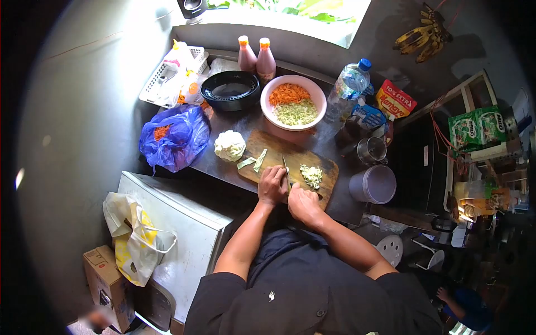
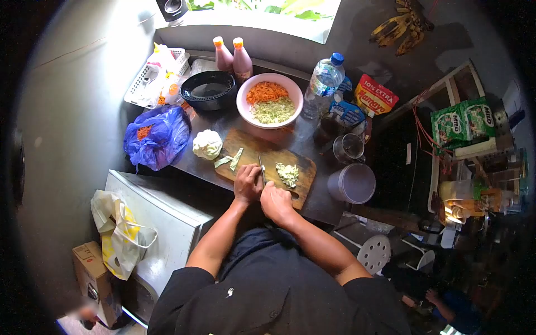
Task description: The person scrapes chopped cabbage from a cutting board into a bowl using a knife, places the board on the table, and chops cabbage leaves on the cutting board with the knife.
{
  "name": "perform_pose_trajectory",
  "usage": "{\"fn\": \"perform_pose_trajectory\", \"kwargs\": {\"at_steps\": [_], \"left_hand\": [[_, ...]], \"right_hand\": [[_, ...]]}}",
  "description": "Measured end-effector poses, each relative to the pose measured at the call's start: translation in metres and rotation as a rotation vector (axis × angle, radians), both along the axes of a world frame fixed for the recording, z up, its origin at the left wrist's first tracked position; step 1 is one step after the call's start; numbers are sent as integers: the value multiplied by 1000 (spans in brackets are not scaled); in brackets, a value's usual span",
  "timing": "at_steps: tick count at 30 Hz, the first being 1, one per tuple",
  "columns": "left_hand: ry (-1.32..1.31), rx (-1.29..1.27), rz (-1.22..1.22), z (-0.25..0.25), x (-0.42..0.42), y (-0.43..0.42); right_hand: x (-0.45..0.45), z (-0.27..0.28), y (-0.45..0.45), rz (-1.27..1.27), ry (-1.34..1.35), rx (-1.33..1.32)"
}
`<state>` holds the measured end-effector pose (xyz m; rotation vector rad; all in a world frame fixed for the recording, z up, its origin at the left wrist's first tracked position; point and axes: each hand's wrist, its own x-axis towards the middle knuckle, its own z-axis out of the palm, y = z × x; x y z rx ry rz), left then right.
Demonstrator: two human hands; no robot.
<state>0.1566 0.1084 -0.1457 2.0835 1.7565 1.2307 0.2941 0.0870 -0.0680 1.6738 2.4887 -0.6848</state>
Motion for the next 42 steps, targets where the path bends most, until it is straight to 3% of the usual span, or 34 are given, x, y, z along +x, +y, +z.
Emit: {"fn": "perform_pose_trajectory", "kwargs": {"at_steps": [8, 13, 25, 34, 42], "left_hand": [[-7, 19, -42, 1, -1, 1], [-17, 13, -50, 2, -2, 0], [-55, -8, -25, 0, -2, -2], [-85, 28, -8, -3, -1, -1], [-70, -1, -3, -4, -1, -2]], "right_hand": [[-2, -31, -2, -28, -9, 48], [-11, -32, 7, -45, -104, 36], [18, -23, -5, 37, -33, -37], [9, -6, -9, 18, 25, 153], [8, -24, -16, 5, -19, 158]]}}
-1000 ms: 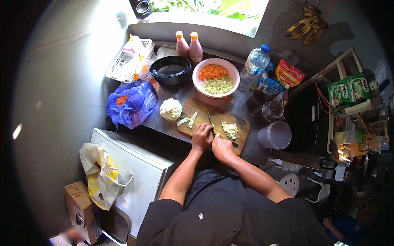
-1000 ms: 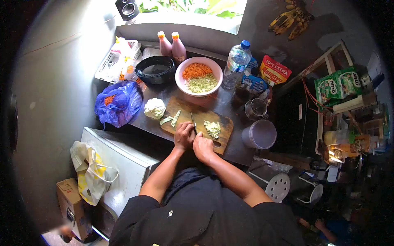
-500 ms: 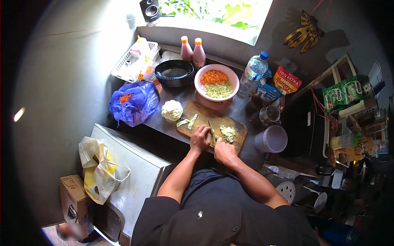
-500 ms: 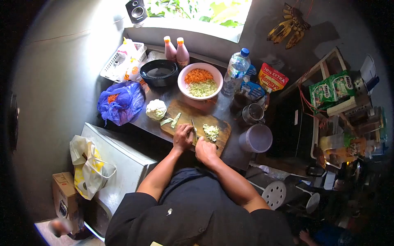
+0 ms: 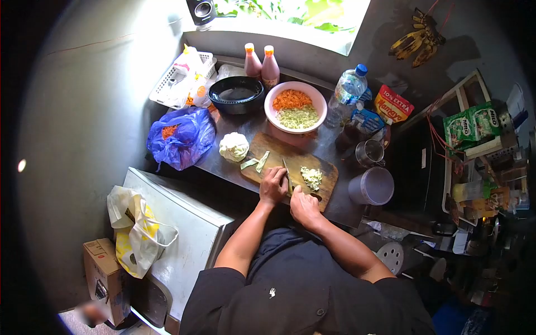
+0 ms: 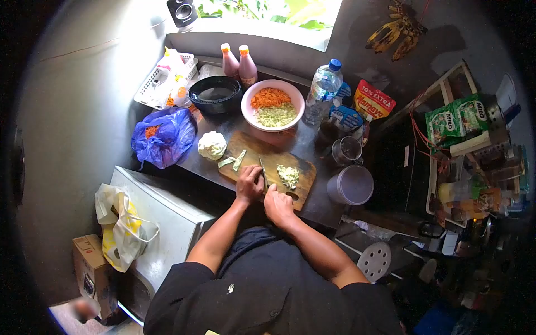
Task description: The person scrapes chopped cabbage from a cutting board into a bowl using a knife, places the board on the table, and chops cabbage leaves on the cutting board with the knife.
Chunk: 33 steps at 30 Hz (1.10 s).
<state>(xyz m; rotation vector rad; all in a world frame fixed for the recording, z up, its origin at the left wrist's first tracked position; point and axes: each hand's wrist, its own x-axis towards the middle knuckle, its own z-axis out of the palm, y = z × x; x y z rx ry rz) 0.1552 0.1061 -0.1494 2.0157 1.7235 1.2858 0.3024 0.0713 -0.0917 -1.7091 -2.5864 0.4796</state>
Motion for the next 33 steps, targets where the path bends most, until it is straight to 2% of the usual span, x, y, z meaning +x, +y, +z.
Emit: {"fn": "perform_pose_trajectory", "kwargs": {"at_steps": [11, 17, 19, 23, 33], "left_hand": [[-39, 24, 27, -4, 1, 3], [-30, 1, 23, -4, -2, 1], [-35, -26, 18, -5, -2, 0], [-43, -20, 9, -5, -2, 2], [-25, 8, 14, -2, -2, 1]], "right_hand": [[-17, -14, 15, -42, -85, -71], [3, -6, 14, -7, 15, -116], [7, 1, 8, -69, 60, -104], [6, -7, 1, -3, 86, -19], [-2, -5, 6, 18, -20, -80]]}}
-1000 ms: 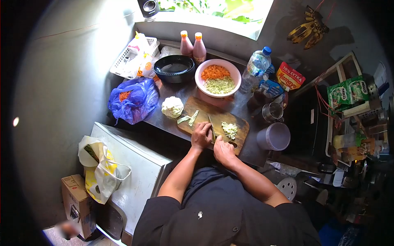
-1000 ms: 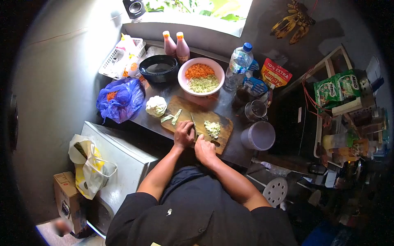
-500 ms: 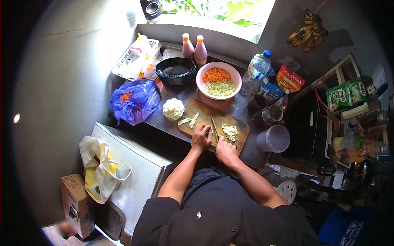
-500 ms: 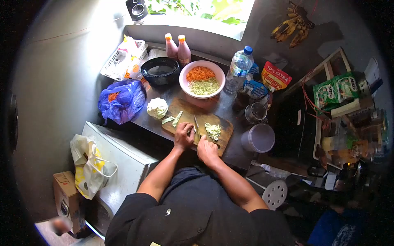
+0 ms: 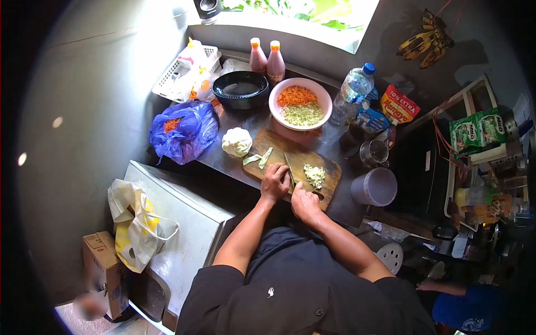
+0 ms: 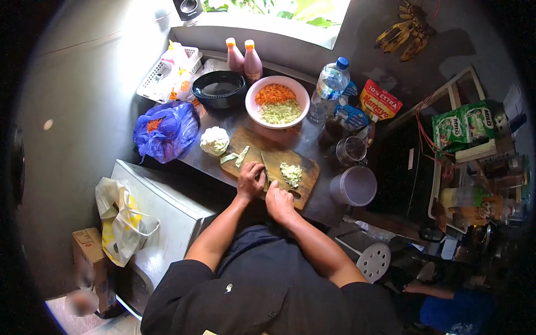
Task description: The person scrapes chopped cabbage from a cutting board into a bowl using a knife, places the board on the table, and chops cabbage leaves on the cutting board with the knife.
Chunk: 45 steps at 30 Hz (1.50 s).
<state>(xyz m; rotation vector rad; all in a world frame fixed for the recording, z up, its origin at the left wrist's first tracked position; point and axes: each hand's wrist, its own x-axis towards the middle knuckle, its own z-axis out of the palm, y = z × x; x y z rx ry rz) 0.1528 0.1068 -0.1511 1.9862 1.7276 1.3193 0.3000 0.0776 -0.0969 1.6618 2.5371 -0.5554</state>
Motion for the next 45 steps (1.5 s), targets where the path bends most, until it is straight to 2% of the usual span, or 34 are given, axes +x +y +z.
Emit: {"fn": "perform_pose_trajectory", "kwargs": {"at_steps": [5, 9, 12, 14, 18, 22, 26, 33, 36, 41, 45], "left_hand": [[-22, -6, 2, -5, -1, 0], [-8, 21, 13, 1, 0, -4], [-65, -9, 111, 1, 7, -6], [-206, -51, 224, 1, 12, -9], [-40, -127, 282, 13, 17, -18], [-5, -223, 308, 18, 17, -24], [33, -283, 251, 23, 10, -25], [35, -111, 140, 16, -2, -24], [72, -61, 56, 16, -14, -19], [-75, -106, -163, 5, -35, -9], [-83, -107, -244, 15, -44, -5]], "right_hand": [[-17, -8, 13, -35, -82, -28], [-6, -5, 14, -5, -28, -26], [17, -1, 12, 48, 30, -17], [31, 1, 7, -15, 65, -130], [37, 18, -4, 4, 173, -149], [23, -12, -4, 77, 192, -209], [26, -21, -9, 104, 206, -200], [36, 2, -22, -169, 160, -225], [16, 1, -22, -184, 167, -175], [-19, 2, -19, -166, 125, -124], [-27, -4, -18, -148, 58, -28]]}}
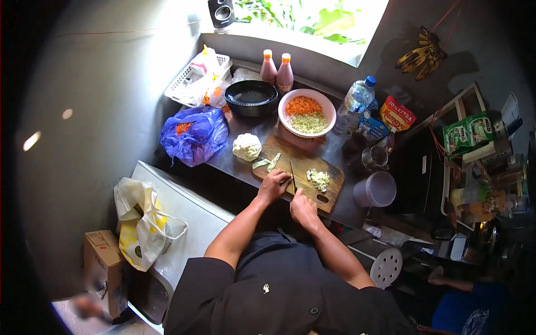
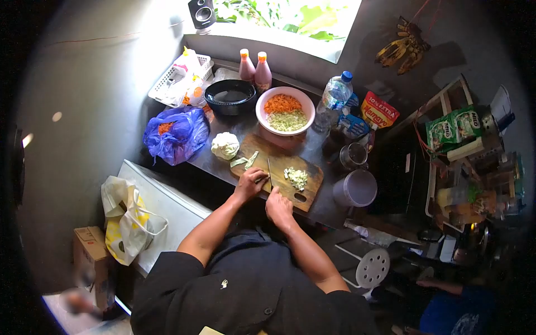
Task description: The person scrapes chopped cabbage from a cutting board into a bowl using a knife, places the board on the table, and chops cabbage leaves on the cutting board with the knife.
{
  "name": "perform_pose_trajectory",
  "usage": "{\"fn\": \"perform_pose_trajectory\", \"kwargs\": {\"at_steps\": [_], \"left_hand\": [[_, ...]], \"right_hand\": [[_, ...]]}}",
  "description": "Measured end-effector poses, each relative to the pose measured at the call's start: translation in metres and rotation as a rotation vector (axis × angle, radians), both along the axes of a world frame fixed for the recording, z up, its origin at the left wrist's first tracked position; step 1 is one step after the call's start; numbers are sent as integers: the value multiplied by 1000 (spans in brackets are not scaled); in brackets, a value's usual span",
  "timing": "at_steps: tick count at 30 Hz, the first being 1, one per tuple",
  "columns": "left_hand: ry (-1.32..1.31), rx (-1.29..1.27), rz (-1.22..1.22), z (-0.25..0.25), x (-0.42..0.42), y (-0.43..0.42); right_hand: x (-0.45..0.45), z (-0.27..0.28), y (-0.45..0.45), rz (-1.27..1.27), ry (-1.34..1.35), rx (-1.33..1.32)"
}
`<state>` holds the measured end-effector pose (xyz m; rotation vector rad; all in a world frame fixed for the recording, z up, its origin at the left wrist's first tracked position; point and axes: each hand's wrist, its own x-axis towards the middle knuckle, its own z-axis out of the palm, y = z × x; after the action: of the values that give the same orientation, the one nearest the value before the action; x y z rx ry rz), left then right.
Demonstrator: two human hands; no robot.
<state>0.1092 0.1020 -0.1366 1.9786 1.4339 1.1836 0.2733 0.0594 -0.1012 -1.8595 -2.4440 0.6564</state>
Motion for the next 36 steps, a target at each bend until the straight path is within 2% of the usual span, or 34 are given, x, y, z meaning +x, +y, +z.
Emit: {"fn": "perform_pose_trajectory", "kwargs": {"at_steps": [3, 5, 9, 12, 16, 19, 25, 27, 29, 32, 36], "left_hand": [[19, 40, -83, -5, -8, 3], [76, 155, -177, -8, -15, 8], [194, 187, -181, -2, -22, 9], [240, 147, -96, -3, -17, 5], [237, 139, -104, -2, -20, 5], [254, 113, -102, -1, -20, 6], [227, 109, -104, 2, -22, 6], [219, 111, -107, -1, -22, 7], [206, 113, -105, -4, -20, 7], [211, 127, -91, -7, -20, 8], [167, 119, -115, -7, -21, 8]], "right_hand": [[-9, 15, -8, -1, -87, -7], [-15, 12, -9, -24, -134, -27], [-20, -4, 4, -50, -150, 20], [-16, 13, 11, -16, -148, -20], [-26, 23, -4, -49, -195, -87], [-36, 10, 0, -110, -197, -60], [-34, 14, 7, -79, -162, -48], [-34, 16, -4, -87, -232, -135], [-30, -4, -2, -101, -212, -81], [-35, 16, 17, -64, -184, -91], [-38, 34, 0, -57, -241, -172]]}}
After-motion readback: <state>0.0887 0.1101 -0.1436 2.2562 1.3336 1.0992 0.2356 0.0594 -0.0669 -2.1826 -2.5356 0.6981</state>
